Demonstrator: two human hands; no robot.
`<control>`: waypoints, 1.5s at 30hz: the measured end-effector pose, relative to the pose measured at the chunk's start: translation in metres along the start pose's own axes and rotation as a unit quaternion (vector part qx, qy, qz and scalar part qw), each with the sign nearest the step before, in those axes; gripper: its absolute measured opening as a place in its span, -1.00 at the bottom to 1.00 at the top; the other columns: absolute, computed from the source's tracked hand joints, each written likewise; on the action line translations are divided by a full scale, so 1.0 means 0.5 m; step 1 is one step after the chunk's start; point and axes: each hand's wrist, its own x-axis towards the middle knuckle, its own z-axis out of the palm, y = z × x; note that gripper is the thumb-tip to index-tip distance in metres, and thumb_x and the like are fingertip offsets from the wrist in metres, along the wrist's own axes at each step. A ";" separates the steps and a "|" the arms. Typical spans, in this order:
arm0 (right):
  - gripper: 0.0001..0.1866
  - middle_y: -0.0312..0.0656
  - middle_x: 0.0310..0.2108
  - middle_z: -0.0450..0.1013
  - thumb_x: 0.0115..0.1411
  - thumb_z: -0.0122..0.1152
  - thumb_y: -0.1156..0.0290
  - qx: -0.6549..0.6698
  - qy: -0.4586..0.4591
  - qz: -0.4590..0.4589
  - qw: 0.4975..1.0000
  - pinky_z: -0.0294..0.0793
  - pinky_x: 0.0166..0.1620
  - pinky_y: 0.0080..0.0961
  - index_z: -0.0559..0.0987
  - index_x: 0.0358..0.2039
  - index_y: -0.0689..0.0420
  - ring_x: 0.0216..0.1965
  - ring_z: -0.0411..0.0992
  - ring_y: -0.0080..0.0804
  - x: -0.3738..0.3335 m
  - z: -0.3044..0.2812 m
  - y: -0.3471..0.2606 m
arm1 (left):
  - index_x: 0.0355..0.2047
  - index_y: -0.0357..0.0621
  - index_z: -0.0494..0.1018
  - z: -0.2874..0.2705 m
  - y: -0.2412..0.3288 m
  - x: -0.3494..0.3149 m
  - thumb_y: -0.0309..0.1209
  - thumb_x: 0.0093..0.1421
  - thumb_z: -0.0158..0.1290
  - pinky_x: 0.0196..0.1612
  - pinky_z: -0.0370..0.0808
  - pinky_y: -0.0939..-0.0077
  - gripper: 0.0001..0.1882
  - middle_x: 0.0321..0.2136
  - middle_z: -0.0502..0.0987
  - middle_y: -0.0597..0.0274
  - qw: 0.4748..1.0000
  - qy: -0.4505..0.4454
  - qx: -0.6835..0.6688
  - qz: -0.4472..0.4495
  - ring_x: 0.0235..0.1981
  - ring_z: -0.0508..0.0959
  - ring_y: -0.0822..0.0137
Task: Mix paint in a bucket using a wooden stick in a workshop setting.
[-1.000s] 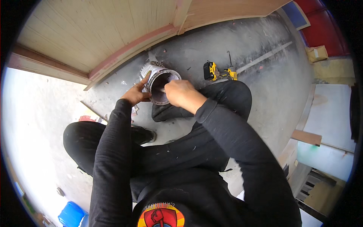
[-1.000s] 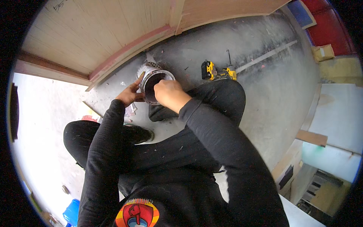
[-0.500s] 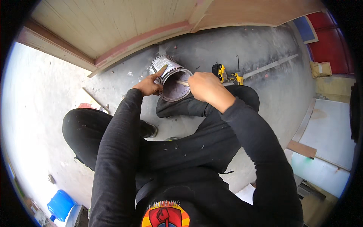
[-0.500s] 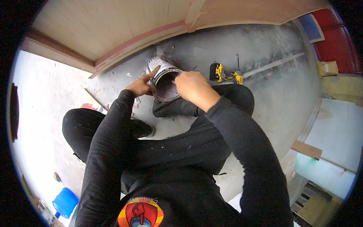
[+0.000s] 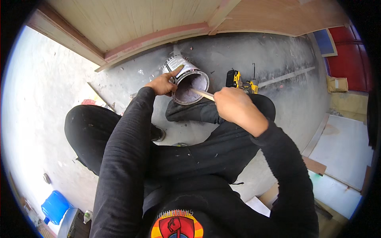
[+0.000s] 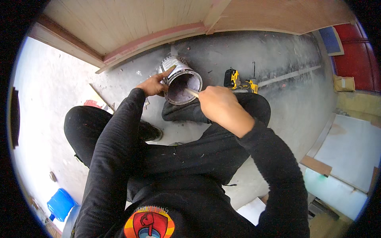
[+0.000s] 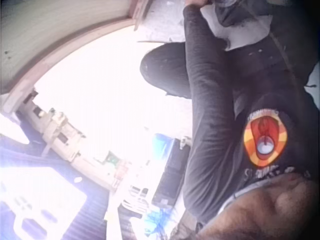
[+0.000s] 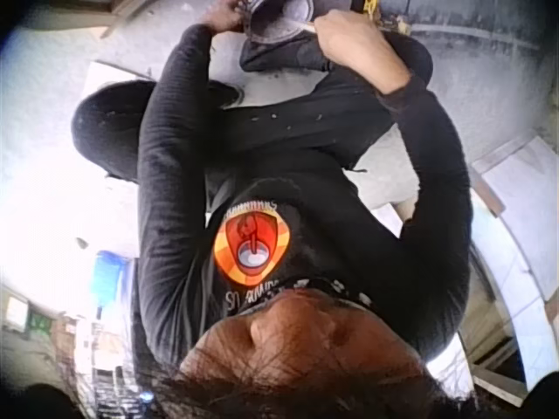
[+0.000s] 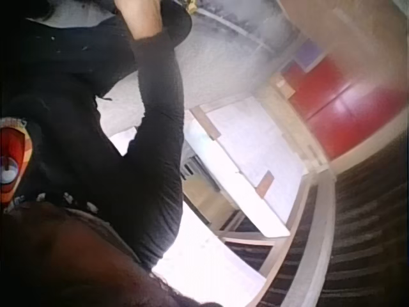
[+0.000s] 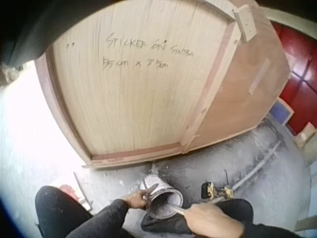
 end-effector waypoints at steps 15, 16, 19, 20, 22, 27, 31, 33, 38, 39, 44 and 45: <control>-0.87 0.10 -0.55 0.48 -0.01 0.12 0.47 0.006 -0.040 0.001 0.999 0.48 -0.36 -0.13 0.62 -0.52 0.22 -0.45 0.51 0.04 -0.046 -0.077 -0.006 | 0.30 0.50 0.06 0.000 0.026 -0.014 -0.54 -0.07 0.00 -0.29 0.56 0.45 -0.09 -0.29 0.48 0.15 1.000 0.017 -0.012 -0.015 -0.42 0.50 0.35; -0.87 0.08 -0.55 0.48 -0.01 0.12 0.46 0.012 -0.023 -0.002 1.000 0.48 -0.36 -0.14 0.62 -0.52 0.21 -0.45 0.50 0.04 -0.041 -0.066 -0.007 | 0.30 0.50 0.06 0.000 0.027 -0.012 -0.54 -0.07 0.00 -0.29 0.56 0.45 -0.09 -0.29 0.48 0.15 1.000 0.015 -0.014 -0.013 -0.42 0.50 0.35; -0.87 0.07 -0.55 0.49 -0.01 0.13 0.45 0.027 0.011 0.001 1.000 0.49 -0.34 -0.14 0.62 -0.52 0.20 -0.46 0.50 0.04 -0.008 -0.006 -0.001 | 0.30 0.49 0.05 0.000 0.026 -0.003 -0.54 -0.08 0.00 -0.27 0.55 0.46 -0.08 -0.30 0.48 0.09 0.997 -0.014 0.080 -0.007 -0.43 0.50 0.34; -0.86 0.08 -0.55 0.49 -0.01 0.13 0.45 0.036 0.028 0.008 0.999 0.49 -0.32 -0.14 0.62 -0.52 0.20 -0.45 0.51 0.05 0.007 0.015 0.002 | 0.31 0.48 0.04 0.004 0.018 0.006 -0.55 -0.08 -0.01 -0.24 0.55 0.46 -0.08 -0.23 0.49 0.07 0.990 0.001 0.139 0.014 -0.39 0.51 0.34; -0.86 0.08 -0.53 0.50 -0.01 0.12 0.46 0.047 0.034 0.031 0.998 0.50 -0.30 -0.15 0.62 -0.51 0.21 -0.43 0.51 0.05 0.035 0.039 -0.002 | 0.30 0.49 0.05 0.003 -0.003 0.014 -0.56 -0.11 -0.02 -0.18 0.53 0.45 -0.06 -0.05 0.48 -0.02 0.970 0.050 0.213 0.101 -0.31 0.54 0.29; -0.83 0.10 -0.47 0.52 0.00 0.09 0.49 0.075 0.025 0.079 0.994 0.52 -0.24 -0.16 0.62 -0.44 0.24 -0.33 0.52 0.06 0.080 0.085 -0.012 | 0.30 0.51 0.04 0.004 0.012 0.012 -0.55 -0.10 -0.03 -0.37 0.51 0.46 -0.07 -0.37 0.50 0.08 0.990 0.003 0.140 0.026 -0.48 0.51 0.33; -0.83 0.09 -0.49 0.51 0.05 0.11 0.42 0.036 -0.048 0.078 0.995 0.51 -0.26 -0.13 0.63 -0.42 0.19 -0.37 0.52 0.04 0.014 -0.009 -0.017 | 0.31 0.46 0.06 0.006 0.032 0.007 -0.55 -0.09 -0.05 -0.38 0.51 0.48 -0.09 -0.39 0.51 0.11 0.988 0.008 0.152 0.039 -0.52 0.49 0.36; -0.83 0.07 -0.52 0.50 0.08 0.10 0.40 0.020 -0.038 0.038 0.998 0.50 -0.28 -0.11 0.62 -0.42 0.18 -0.41 0.52 0.05 -0.034 -0.030 -0.027 | 0.30 0.46 0.07 -0.005 0.040 0.001 -0.55 -0.08 -0.04 -0.33 0.54 0.49 -0.10 -0.33 0.53 0.08 0.988 -0.006 0.152 -0.011 -0.49 0.51 0.36; -0.81 0.11 -0.49 0.51 0.06 0.06 0.45 0.053 -0.025 0.100 0.993 0.51 -0.28 -0.12 0.62 -0.44 0.23 -0.40 0.53 0.04 -0.017 0.036 -0.044 | 0.30 0.48 0.05 0.005 0.046 0.014 -0.54 -0.04 -0.04 -0.41 0.54 0.49 -0.11 -0.40 0.51 0.14 0.993 -0.020 0.120 -0.008 -0.52 0.50 0.39; -0.82 0.12 -0.50 0.50 0.07 0.10 0.42 0.065 0.004 0.109 0.992 0.50 -0.27 -0.12 0.62 -0.46 0.23 -0.41 0.52 0.05 -0.003 0.055 -0.037 | 0.31 0.49 0.04 0.006 0.046 0.017 -0.55 -0.04 -0.04 -0.41 0.54 0.50 -0.11 -0.41 0.51 0.15 0.992 -0.027 0.125 0.000 -0.53 0.50 0.39; -0.79 0.08 -0.40 0.53 0.05 0.03 0.48 0.053 0.001 0.102 0.993 0.52 -0.22 -0.17 0.62 -0.40 0.25 -0.30 0.53 0.02 0.055 0.087 -0.022 | 0.31 0.50 0.02 0.010 0.034 0.025 -0.55 -0.04 -0.05 -0.43 0.53 0.50 -0.10 -0.42 0.49 0.17 0.991 -0.020 0.130 0.007 -0.55 0.47 0.40; -0.79 0.08 -0.40 0.53 0.05 0.03 0.48 0.050 0.004 0.102 0.994 0.52 -0.22 -0.17 0.62 -0.40 0.25 -0.30 0.53 0.02 0.055 0.085 -0.019 | 0.31 0.49 0.01 0.006 0.033 0.022 -0.55 -0.04 -0.06 -0.43 0.53 0.49 -0.10 -0.42 0.49 0.17 0.990 -0.018 0.136 -0.007 -0.55 0.46 0.41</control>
